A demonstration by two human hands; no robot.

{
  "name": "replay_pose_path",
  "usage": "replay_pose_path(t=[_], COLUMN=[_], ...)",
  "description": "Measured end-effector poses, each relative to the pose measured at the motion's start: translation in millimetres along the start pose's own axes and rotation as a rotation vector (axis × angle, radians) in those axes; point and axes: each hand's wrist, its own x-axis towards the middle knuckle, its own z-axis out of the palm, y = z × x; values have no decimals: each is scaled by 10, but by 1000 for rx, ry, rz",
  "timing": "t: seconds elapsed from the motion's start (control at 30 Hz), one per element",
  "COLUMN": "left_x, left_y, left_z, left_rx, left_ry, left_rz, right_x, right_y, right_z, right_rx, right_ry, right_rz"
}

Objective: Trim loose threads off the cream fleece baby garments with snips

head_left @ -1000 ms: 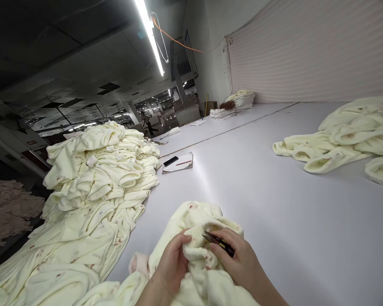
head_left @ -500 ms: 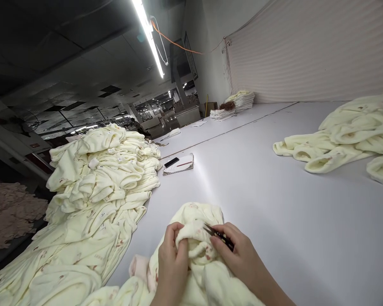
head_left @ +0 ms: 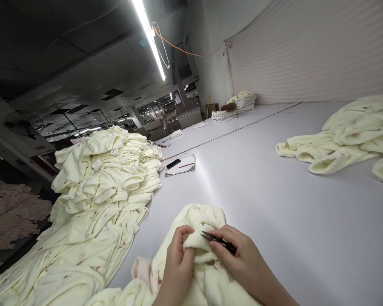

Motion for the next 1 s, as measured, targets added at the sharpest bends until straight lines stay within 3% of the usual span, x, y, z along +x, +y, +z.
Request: replay_pose_path(t=[0.13,0.3,0.43,0.53,0.63,0.7,0.83,0.9,1.0], left_x=[16,4,-6,11,42,56,46,22,-29], left_y=[-8,7,-6,-20,-3,29,81,87,104], left_z=[-43,-43,-66,-107,-112,-83,9,47,85], left_rx=[150,72,-300,-608,-765,-743,-534,-465,-410], left_ry=[-61,-115,-50,-36,-107,-94,51,76,54], left_rz=[61,40,-203,-437,-560,-584,-621,-587,-518], right_x=[-19,-22,-91,-160,-209,-244,-367,-437,-489], right_y=[-59,-73,63,253,373,361,231,196,216], right_z=[-77,-60,-16,40,166,290,493,506,409], right_rx=[-43,-53,-38,30,288,392,234,132,62], right_ry=[-46,-31,136,303,201,121,217,232,152], right_rz=[-5,-20,7,156,259,219,-27,-147,-216])
